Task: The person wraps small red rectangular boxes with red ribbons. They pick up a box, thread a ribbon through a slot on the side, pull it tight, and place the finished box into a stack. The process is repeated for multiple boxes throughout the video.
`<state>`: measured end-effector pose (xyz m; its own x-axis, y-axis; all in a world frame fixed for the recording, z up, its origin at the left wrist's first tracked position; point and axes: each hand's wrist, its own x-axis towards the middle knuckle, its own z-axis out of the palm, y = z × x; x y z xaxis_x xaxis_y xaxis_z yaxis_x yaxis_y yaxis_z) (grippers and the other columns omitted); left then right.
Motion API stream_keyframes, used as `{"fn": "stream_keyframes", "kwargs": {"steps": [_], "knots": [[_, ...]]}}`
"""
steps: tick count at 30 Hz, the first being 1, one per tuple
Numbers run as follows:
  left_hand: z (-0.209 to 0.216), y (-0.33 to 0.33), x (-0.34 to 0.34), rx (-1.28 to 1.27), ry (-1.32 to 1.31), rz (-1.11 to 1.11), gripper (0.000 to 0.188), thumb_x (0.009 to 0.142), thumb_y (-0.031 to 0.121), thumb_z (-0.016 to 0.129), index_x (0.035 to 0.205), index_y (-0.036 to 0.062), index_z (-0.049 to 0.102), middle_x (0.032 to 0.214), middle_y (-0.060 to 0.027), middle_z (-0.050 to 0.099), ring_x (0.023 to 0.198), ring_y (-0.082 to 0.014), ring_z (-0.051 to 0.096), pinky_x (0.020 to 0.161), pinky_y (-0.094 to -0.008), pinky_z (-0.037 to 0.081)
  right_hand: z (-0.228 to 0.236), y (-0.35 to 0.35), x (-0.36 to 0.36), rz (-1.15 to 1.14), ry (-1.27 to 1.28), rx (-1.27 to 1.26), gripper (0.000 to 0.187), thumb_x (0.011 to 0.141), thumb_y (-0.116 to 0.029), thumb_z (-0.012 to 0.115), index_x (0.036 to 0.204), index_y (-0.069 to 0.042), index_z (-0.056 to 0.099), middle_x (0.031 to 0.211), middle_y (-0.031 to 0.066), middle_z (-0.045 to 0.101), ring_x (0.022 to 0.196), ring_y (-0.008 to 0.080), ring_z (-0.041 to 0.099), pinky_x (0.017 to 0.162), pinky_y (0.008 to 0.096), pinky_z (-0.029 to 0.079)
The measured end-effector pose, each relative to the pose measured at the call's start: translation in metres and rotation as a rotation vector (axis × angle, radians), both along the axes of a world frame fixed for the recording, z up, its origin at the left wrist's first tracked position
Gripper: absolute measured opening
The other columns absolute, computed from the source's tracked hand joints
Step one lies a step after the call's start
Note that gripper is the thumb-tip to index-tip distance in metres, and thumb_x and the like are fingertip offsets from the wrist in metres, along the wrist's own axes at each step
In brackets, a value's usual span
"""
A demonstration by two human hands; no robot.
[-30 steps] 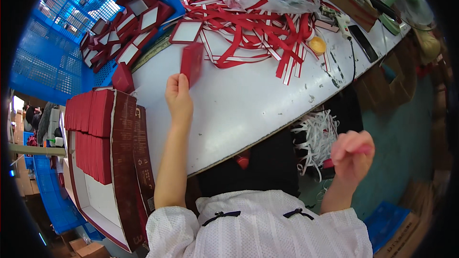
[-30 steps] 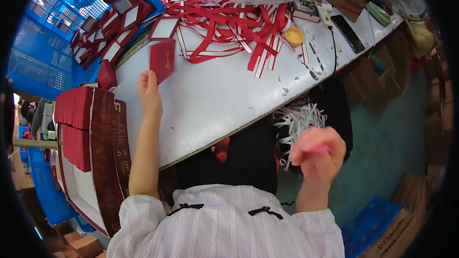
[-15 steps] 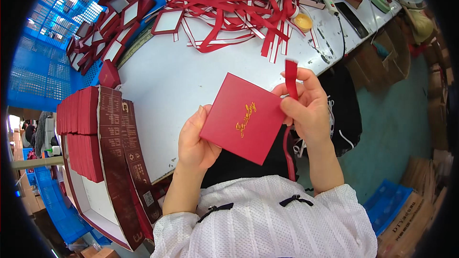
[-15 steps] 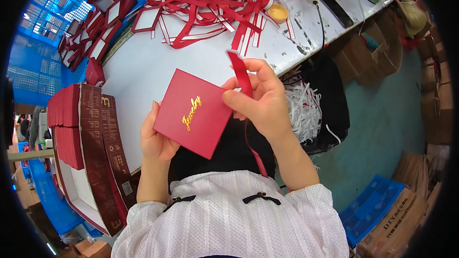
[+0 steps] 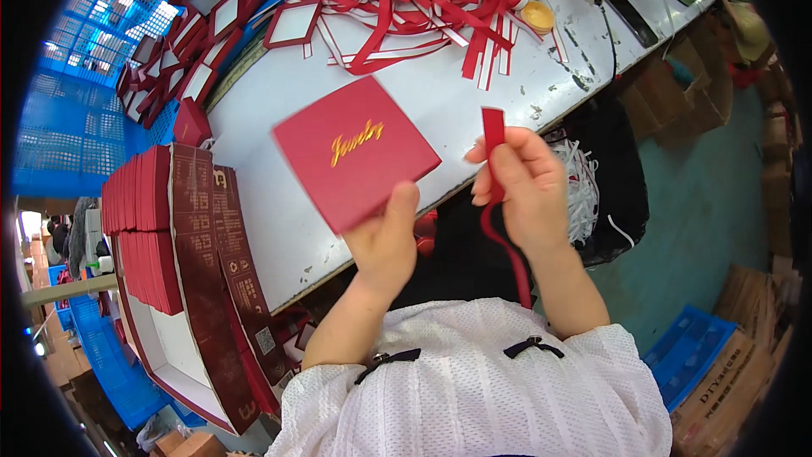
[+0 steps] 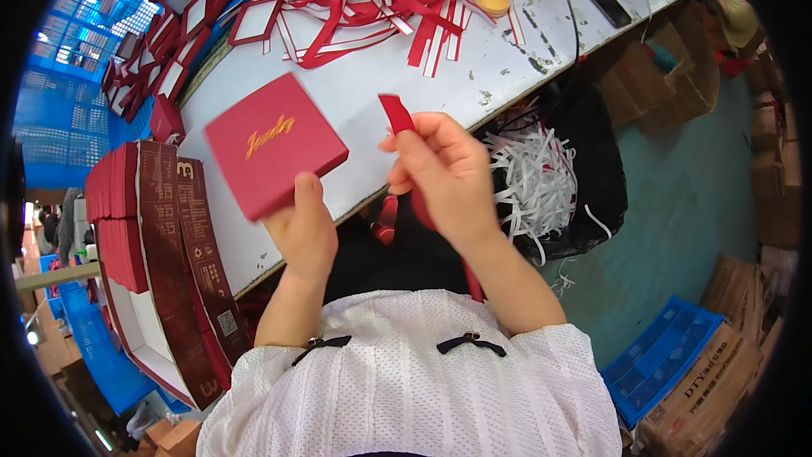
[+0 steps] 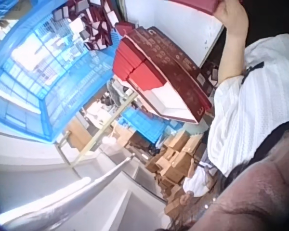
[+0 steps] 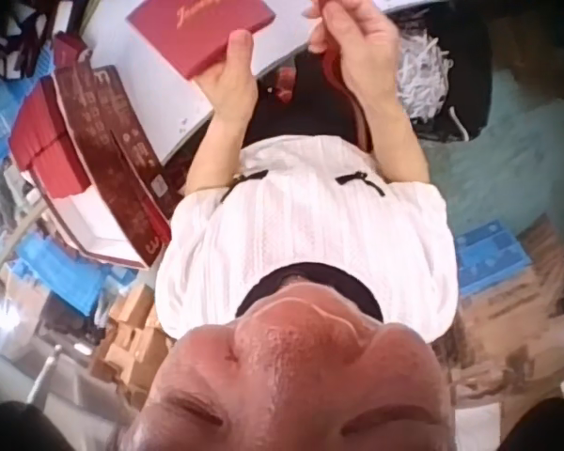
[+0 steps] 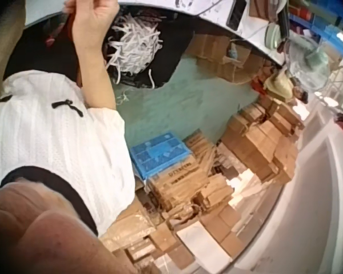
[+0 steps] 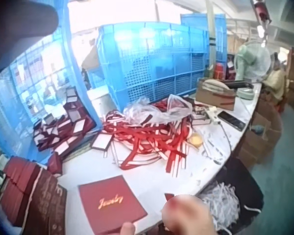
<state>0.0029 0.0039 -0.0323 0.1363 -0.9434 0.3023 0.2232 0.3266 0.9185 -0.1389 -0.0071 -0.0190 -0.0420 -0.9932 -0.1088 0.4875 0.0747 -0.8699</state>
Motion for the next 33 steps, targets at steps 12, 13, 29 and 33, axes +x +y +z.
{"fn": "stream_keyframes", "kwargs": {"steps": [12, 13, 29, 33], "knots": [[0.011, -0.008, 0.005, 0.182, 0.374, -0.252, 0.023, 0.089, 0.018, 0.036, 0.099, -0.0009, 0.043, 0.093, -0.0102, 0.053, 0.080, -0.0159, 0.055, 0.069, -0.0293, 0.048, 0.024, 0.018, 0.009, 0.176, 0.599, -0.332, 0.029, 0.075, -0.002, 0.054, 0.103, 0.001, 0.051, 0.058, 0.0040, 0.053, 0.051, 0.0069, 0.050, 0.049, 0.0195, 0.041], [0.010, -0.009, 0.005, 0.174, 0.345, -0.244, 0.025, 0.089, 0.020, 0.034, 0.099, -0.0009, 0.042, 0.093, -0.0104, 0.052, 0.081, -0.0165, 0.055, 0.069, -0.0301, 0.048, 0.025, 0.018, 0.009, 0.184, 0.579, -0.319, 0.034, 0.075, -0.001, 0.054, 0.108, 0.001, 0.047, 0.057, 0.0041, 0.053, 0.050, 0.0069, 0.050, 0.049, 0.0196, 0.041], [0.027, 0.003, -0.004, 0.291, 0.425, -0.264, 0.023, 0.089, 0.017, 0.034, 0.099, -0.0018, 0.042, 0.092, -0.0122, 0.054, 0.080, -0.0176, 0.056, 0.071, -0.0306, 0.048, 0.026, 0.020, 0.006, 0.167, 0.499, -0.237, 0.052, 0.071, 0.003, 0.051, 0.119, 0.002, 0.033, 0.048, 0.0014, 0.046, 0.042, 0.0042, 0.041, 0.043, 0.0184, 0.034], [0.018, 0.003, 0.000, 0.144, 0.096, -0.247, 0.014, 0.083, 0.003, 0.044, 0.096, -0.0013, 0.046, 0.087, -0.0101, 0.056, 0.073, -0.0121, 0.055, 0.059, -0.0225, 0.046, 0.028, 0.020, 0.004, 0.220, 0.490, -0.254, 0.053, 0.072, 0.005, 0.049, 0.122, 0.005, 0.029, 0.053, -0.0011, 0.046, 0.047, 0.0020, 0.043, 0.045, 0.0134, 0.033]]}}
